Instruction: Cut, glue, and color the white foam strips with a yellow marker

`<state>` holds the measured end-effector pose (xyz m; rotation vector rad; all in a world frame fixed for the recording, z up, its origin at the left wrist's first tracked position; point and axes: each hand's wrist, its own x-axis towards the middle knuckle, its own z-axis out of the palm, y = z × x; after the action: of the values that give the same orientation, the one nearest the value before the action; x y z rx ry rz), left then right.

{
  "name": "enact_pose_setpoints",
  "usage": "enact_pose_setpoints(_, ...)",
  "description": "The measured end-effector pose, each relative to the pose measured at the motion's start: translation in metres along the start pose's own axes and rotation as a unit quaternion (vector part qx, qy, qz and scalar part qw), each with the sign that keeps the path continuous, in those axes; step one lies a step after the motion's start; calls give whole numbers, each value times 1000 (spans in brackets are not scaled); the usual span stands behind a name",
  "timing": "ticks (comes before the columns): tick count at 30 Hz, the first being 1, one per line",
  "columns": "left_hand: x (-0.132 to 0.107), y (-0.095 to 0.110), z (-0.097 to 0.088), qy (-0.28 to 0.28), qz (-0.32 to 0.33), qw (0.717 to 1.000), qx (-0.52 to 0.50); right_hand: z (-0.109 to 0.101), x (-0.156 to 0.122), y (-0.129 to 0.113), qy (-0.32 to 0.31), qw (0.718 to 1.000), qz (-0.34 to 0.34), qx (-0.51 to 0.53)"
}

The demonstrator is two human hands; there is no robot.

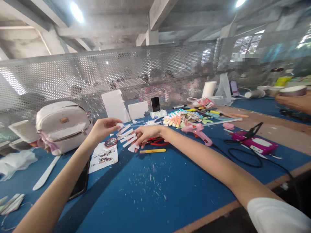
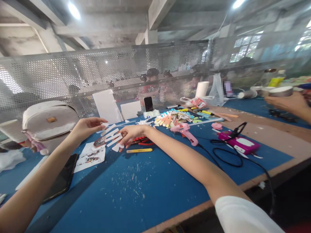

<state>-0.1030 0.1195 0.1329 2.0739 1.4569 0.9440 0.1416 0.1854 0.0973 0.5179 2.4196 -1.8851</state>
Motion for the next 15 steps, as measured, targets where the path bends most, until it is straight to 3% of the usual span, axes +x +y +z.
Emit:
enact_pose_setpoints(8, -7, 18, 1, -38, -6, 999, -5, -4, -18, -16, -95, 993, 55, -40)
enact_pose_setpoints(15, -10, 27, 3, -73, -14, 997, -17, -9, -17, -15, -58, 994, 50, -80)
